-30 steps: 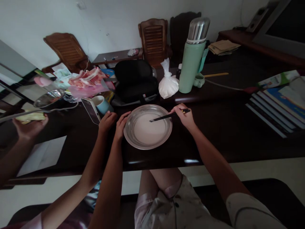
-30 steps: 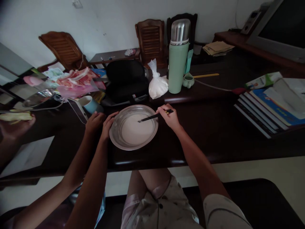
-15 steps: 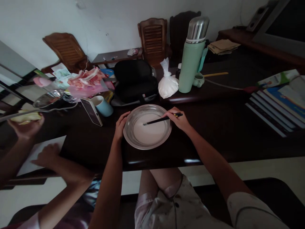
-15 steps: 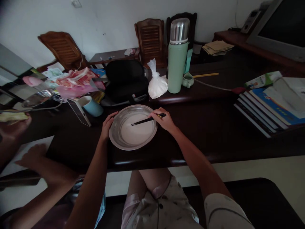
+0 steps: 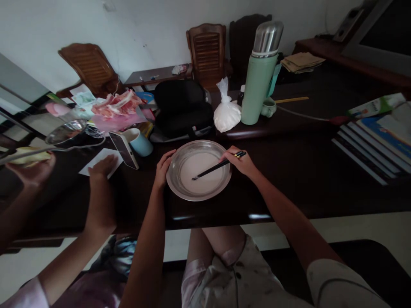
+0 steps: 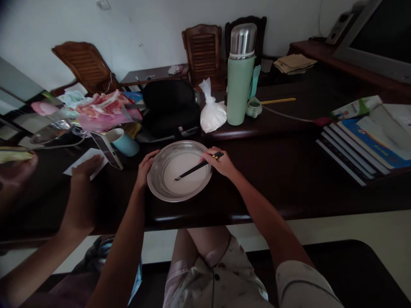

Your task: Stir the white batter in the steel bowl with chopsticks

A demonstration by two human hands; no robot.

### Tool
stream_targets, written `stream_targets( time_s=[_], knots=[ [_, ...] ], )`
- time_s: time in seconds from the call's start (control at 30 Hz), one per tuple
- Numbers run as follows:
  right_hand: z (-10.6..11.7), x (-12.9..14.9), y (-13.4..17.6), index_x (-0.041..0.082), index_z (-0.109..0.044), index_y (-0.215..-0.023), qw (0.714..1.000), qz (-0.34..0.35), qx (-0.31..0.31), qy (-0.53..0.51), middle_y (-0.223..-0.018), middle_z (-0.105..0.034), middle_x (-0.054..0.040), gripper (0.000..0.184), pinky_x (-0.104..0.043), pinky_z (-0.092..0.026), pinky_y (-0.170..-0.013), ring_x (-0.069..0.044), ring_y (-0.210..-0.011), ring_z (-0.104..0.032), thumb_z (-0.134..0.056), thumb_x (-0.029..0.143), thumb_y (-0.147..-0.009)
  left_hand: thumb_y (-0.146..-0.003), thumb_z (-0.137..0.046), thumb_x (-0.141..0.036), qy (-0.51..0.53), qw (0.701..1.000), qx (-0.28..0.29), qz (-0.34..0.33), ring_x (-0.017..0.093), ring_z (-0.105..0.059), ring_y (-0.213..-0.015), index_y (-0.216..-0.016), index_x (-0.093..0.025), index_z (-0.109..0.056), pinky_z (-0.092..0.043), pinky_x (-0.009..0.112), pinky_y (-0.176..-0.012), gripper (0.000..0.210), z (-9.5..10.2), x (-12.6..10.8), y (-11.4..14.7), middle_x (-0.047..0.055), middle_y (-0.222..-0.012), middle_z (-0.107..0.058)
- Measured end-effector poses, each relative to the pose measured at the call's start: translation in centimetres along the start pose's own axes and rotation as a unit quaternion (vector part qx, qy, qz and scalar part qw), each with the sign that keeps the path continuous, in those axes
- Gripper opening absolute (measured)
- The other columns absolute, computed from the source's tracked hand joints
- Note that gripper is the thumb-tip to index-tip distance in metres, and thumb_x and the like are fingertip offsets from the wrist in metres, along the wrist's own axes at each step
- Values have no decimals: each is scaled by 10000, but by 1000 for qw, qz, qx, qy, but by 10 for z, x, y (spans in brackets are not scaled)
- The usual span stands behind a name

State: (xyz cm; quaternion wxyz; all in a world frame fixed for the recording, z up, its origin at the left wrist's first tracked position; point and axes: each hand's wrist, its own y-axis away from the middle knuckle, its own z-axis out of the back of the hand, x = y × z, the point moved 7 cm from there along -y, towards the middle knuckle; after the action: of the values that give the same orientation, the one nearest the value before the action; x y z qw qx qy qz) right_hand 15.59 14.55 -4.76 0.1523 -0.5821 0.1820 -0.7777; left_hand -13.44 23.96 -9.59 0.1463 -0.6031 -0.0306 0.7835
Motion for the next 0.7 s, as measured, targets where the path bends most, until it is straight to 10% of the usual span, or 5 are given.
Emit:
stream_targets(
  time_s=[0.33,0.7],
  knots=[
    [41,-17,0,219,-657,-716,989,-36,-138,-34,-638,-687,-18,360,-328,-504,-673,-177,-641,-648,-533,502,-900,-825,-544,-515,4,1000,-5,4,291,-528,-1205,-1207,-123,-625,-397,415,-1057,554,-1,-1,1,125,-1268,-600],
    [-1,2,0,261,-742,-761,999,20,12,47,-818,-741,-12,314,-346,-471,-791,-183,-807,-609,-517,408,-925,-805,-561,-506,10,1000,-10,19,288,-538,-1182,-1207,-133,-630,-404,416,-1052,553,0,3,0,113,-1252,-610]
  ],
)
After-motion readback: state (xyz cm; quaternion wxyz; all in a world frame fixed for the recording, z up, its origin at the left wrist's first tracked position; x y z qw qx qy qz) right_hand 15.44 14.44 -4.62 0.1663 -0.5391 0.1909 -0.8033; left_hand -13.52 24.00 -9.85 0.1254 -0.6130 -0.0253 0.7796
